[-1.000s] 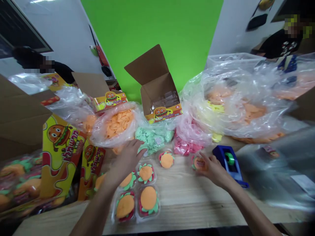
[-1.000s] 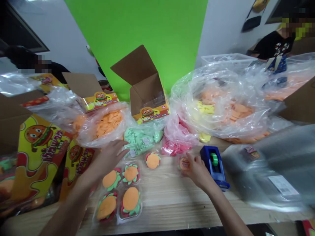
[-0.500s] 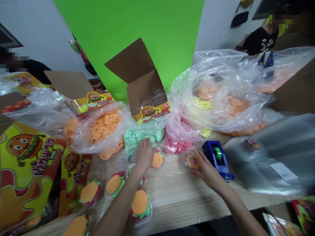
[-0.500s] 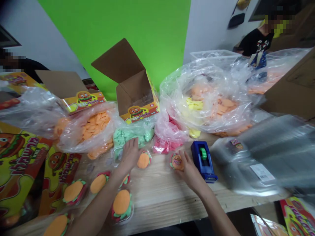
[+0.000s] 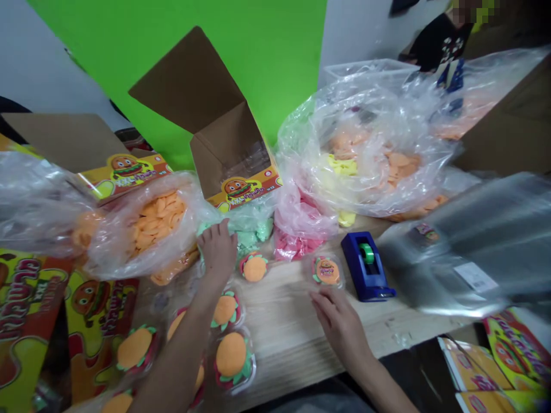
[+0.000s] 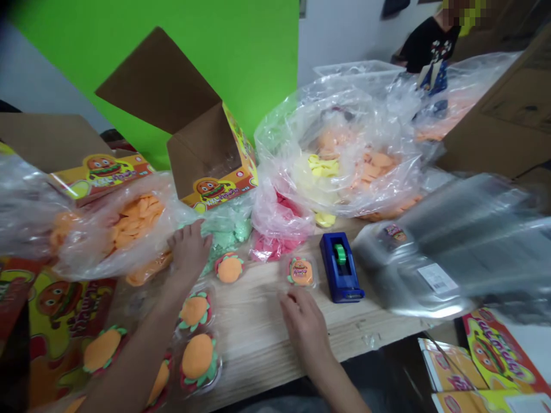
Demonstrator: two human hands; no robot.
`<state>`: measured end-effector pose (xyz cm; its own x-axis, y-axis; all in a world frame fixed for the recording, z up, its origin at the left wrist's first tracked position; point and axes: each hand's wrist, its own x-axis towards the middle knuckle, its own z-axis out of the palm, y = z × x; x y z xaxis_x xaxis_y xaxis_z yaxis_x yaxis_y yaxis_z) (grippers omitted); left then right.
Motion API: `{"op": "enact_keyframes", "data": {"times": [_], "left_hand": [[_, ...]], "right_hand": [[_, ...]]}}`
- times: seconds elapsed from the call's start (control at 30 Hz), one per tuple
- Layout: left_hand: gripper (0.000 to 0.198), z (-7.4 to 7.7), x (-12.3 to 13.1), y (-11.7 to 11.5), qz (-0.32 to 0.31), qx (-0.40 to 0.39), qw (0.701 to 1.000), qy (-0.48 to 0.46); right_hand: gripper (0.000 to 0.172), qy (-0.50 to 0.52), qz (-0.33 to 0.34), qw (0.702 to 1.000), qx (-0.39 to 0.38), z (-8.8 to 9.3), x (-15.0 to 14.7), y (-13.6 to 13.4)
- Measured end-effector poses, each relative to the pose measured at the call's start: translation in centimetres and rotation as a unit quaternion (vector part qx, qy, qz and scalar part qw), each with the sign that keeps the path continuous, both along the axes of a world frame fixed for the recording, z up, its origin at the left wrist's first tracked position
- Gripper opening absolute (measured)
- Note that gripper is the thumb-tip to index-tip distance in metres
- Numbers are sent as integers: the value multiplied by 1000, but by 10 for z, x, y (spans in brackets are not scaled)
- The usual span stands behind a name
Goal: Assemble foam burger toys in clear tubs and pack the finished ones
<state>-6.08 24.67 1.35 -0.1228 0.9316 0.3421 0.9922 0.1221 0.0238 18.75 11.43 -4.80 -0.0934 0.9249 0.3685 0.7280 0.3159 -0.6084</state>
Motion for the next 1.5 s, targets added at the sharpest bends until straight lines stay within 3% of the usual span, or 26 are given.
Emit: {"op": "enact_keyframes", "data": {"times": [0.13, 0.37, 0.43, 0.47, 0.53, 0.6, 0.7, 0.8, 0.93, 1.07, 1.17, 1.27, 1.33, 1.5], "left_hand": [[38, -4, -4, 2, -21, -13, 1000, -17], [37, 2, -5, 0, -27, -9, 996, -87], [39, 5, 4, -12, -46, -14, 985, -164], [38, 5, 14, -19, -72, -35, 970, -230], [32, 0, 40, -37, -149, -117, 902, -389], [23, -12, 73, -52, -195, -200, 847, -452], [24, -35, 115, -58, -198, -290, 770, -533], [29, -42, 130, -51, -177, -351, 699, -597], [31, -20, 114, -49, -173, -390, 639, -641], [30, 10, 99, -58, -157, -364, 646, -652], [25, 32, 99, -72, -149, -265, 642, -704], [18, 57, 103, -86, -145, -195, 559, -793], [17, 73, 105, -94, -148, -195, 501, -830], [14, 98, 106, -105, -159, -243, 446, -847]], "right_hand": [[34, 7, -90, 996, -23, -14, 24, 16], [38, 46, -96, 990, -88, -15, 29, 31], [45, 66, -96, 988, -105, -16, 27, 27], [48, 77, -95, 986, -115, -17, 26, 26], [50, 101, -94, 981, -137, -20, 26, 24], [48, 128, -93, 976, -153, -22, 26, 25], [45, 171, -88, 968, -162, -22, 28, 29], [42, 212, -72, 961, -162, -14, 29, 27], [39, 250, -49, 956, -146, 1, 28, 17], [42, 269, -56, 955, -110, 21, 24, 9], [44, 273, -44, 961, -29, 46, 21, 5], [46, 296, -21, 953, 63, 79, 19, 0], [47, 319, -16, 945, 72, 98, 18, -2], [47, 358, -20, 931, 70, 124, 13, -3]]}}
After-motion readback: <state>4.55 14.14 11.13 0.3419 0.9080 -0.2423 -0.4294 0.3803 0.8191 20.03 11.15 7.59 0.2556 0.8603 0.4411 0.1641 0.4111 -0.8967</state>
